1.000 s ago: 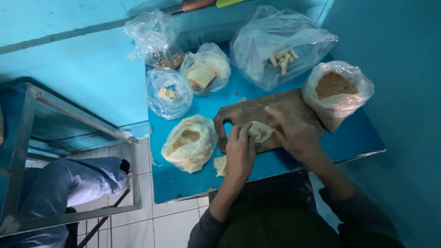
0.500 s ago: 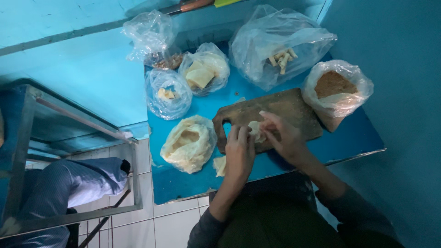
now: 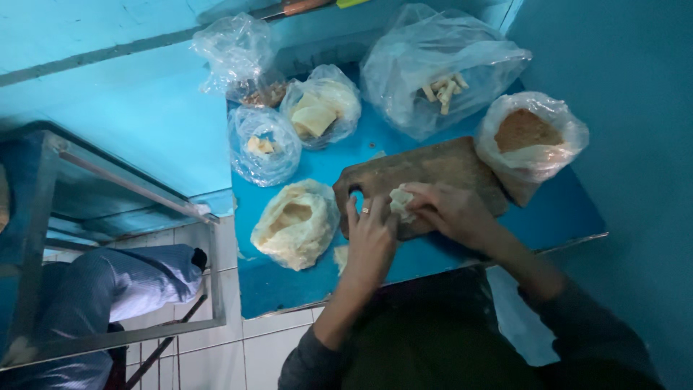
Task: The person sits at a blue table and wraps small square dough wrappers one at a time. They place filling from a plastic bag onto a wrapper on a wooden cutting board, fold the wrapper over the filling by hand, and put the folded piece into a plastic bag with other finished pieces.
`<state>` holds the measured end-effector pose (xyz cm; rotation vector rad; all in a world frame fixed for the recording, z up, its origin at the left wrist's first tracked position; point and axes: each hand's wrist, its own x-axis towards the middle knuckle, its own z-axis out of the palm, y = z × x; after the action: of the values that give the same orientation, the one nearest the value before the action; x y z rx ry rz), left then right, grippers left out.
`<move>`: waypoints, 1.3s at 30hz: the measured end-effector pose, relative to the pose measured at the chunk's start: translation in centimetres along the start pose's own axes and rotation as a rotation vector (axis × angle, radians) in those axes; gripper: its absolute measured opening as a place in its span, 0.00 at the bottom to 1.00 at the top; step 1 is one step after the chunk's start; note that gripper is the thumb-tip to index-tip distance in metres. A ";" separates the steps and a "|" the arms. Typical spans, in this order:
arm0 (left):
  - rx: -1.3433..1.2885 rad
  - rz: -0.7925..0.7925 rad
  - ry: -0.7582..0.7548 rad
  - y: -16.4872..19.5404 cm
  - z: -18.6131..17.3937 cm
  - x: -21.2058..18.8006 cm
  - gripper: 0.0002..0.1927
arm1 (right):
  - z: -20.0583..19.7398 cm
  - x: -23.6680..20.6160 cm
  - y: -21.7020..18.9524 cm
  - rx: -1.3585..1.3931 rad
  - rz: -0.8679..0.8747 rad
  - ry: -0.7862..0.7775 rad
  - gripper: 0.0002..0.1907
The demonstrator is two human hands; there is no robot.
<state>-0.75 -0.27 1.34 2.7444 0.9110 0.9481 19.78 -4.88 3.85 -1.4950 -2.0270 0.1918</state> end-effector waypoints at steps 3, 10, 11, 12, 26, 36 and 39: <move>0.031 0.045 -0.009 -0.4 0.3 0.4 0.08 | -0.9 0.5 0.3 0.063 0.042 -0.130 0.33; 0.000 0.050 -0.042 -1.3 -0.7 0.9 0.10 | -0.2 0.9 1.3 0.128 -0.046 -0.141 0.28; 0.044 0.081 -0.041 -1.3 -0.8 0.8 0.09 | 0.0 0.9 1.6 0.088 -0.083 -0.116 0.27; 0.089 0.110 -0.041 -1.3 -0.9 0.7 0.08 | 0.2 0.9 1.8 0.050 -0.122 -0.092 0.25; -0.140 -0.299 0.023 -2.1 1.9 2.3 0.10 | 0.7 3.1 1.1 0.277 -0.004 -0.013 0.25; -0.116 -0.050 0.185 -2.1 0.5 1.7 0.16 | 1.7 2.6 1.4 0.043 -0.153 0.037 0.21; -0.028 0.006 0.143 -2.0 0.2 1.4 0.14 | 1.4 2.0 1.4 0.031 -0.185 0.031 0.22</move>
<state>-0.82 2.19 1.37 2.6859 0.9032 1.1612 19.80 -2.28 2.88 -1.2751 -2.1140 0.1232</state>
